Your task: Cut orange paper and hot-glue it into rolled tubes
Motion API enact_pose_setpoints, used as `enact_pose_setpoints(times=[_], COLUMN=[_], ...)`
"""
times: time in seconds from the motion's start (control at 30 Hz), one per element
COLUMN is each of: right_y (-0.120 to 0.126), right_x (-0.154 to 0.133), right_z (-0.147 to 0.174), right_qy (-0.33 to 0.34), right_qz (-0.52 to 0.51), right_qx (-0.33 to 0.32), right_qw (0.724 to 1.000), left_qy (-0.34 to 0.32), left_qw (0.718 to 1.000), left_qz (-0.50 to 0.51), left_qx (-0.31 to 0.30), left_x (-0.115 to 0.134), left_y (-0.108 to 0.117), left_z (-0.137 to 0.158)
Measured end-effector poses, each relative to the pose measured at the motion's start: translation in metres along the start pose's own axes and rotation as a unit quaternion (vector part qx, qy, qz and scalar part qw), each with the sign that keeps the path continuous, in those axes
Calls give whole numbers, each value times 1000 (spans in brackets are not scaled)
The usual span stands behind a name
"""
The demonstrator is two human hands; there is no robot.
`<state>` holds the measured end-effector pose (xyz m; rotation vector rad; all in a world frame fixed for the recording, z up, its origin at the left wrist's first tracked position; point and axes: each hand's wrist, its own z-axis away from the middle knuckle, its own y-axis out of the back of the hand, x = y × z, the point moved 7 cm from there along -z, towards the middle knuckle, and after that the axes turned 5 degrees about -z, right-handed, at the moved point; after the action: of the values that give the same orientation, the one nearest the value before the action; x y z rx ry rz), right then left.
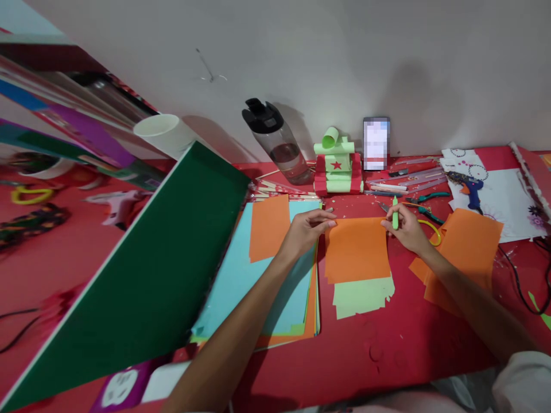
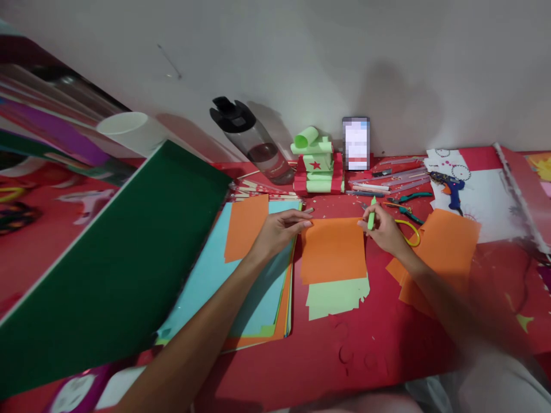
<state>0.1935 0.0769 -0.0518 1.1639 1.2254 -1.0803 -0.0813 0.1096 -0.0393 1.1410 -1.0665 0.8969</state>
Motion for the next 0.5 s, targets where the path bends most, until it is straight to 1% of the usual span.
enact_pose_setpoints(times=[0.13,0.33,0.5], right_y=[0,2,4], right_x=[-4,-7,-8], right_z=[0,1,1], right_qy=[14,24,21], right_qz=[8,30,11], right_qx=[14,31,41], right_qw=[1000,999,999], left_qy=[-5,-30,-8], left_qw=[1000,997,995], left_qz=[-1,-33,-47], left_qx=[-10,-59,-82], left_x=[1,-3,-8], left_y=[-1,-7,-7], left_z=[0,-1,-2])
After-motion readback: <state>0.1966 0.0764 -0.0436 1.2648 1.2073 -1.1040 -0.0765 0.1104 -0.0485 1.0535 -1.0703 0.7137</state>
